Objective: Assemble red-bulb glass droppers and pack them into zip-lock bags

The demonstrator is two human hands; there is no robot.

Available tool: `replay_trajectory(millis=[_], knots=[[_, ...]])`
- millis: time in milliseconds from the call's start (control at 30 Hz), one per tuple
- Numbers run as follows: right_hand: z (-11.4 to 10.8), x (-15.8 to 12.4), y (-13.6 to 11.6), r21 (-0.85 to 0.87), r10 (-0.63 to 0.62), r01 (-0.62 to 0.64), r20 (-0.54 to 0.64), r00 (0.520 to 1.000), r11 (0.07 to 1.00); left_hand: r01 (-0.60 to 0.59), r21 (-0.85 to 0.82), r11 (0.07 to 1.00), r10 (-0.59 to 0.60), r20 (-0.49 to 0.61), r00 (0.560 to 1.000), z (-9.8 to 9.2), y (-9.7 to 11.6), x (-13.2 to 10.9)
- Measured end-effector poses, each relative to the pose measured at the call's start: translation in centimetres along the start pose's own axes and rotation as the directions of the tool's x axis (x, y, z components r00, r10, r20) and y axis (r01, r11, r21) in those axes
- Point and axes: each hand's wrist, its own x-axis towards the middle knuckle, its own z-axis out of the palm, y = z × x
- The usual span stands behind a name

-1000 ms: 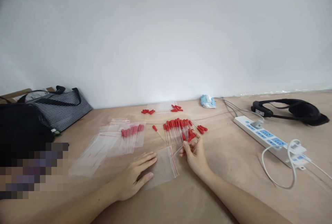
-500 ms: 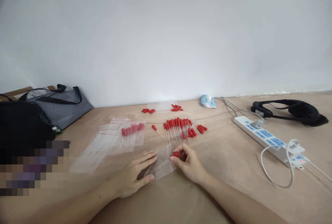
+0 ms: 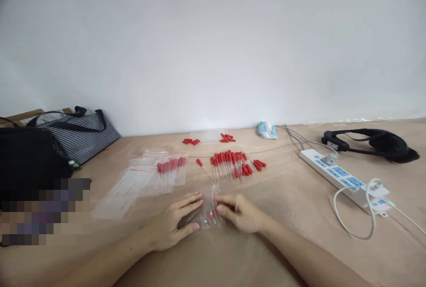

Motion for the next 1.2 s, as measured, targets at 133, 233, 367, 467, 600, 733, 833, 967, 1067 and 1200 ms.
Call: replay_trajectory(millis=[133, 233, 367, 467, 600, 733, 833, 967, 1067, 1200], knots=[[-3.1, 2.1, 3.4, -0.055, 0.190, -0.243, -0.464, 0.865, 0.969, -0.022, -0.025, 0.999, 0.019, -0.120, 0.993, -0.5, -0.2, -0.6], [-5.5, 5.3, 5.4, -0.227, 0.222, -0.423, -0.589, 0.777, 0.877, -0.011, -0.042, 0.999, 0.006, -0.120, 0.993, -0.9, -0.2, -1.6], [-6.3, 9.6, 6.5, -0.339, 0.233, -0.552, -0.651, 0.722, 0.762, -0.017, -0.039, 0.999, 0.015, -0.040, 0.999, -1.1, -0.2, -2.6], [-6.2, 11.1, 6.6, -0.313, 0.246, -0.553, -0.655, 0.714, 0.772, -0.011, -0.043, 0.999, 0.011, 0.000, 1.000, -1.4, -0.1, -2.5], [-7.0, 9.6, 5.8, -0.252, 0.248, -0.519, -0.660, 0.709, 0.817, 0.012, -0.079, 0.997, -0.009, 0.029, 1.000, -1.8, -0.2, -2.1], [-7.4, 5.3, 4.2, 0.119, 0.281, -0.270, -0.649, 0.707, 0.955, 0.006, -0.073, 0.997, -0.003, 0.046, 0.999, -1.7, -0.4, -2.1], [-5.7, 2.4, 3.5, 0.385, 0.354, -0.103, -0.667, 0.656, 0.917, -0.004, -0.070, 0.998, 0.008, 0.051, 0.999, -1.4, -0.7, -2.1], [-2.8, 1.1, 3.5, 0.520, 0.440, -0.057, -0.654, 0.615, 0.852, -0.019, -0.076, 0.997, 0.022, 0.031, 0.999, -1.2, -1.0, -2.1], [-1.2, 1.4, 3.2, 0.592, 0.486, -0.030, -0.630, 0.607, 0.805, -0.009, -0.074, 0.997, 0.010, 0.015, 1.000, -1.1, -1.0, -2.1], [0.4, 1.4, 2.2, 0.643, 0.489, -0.063, -0.510, 0.708, 0.763, 0.045, -0.056, 0.997, -0.044, 0.026, 0.999, -1.0, -1.0, -2.3]])
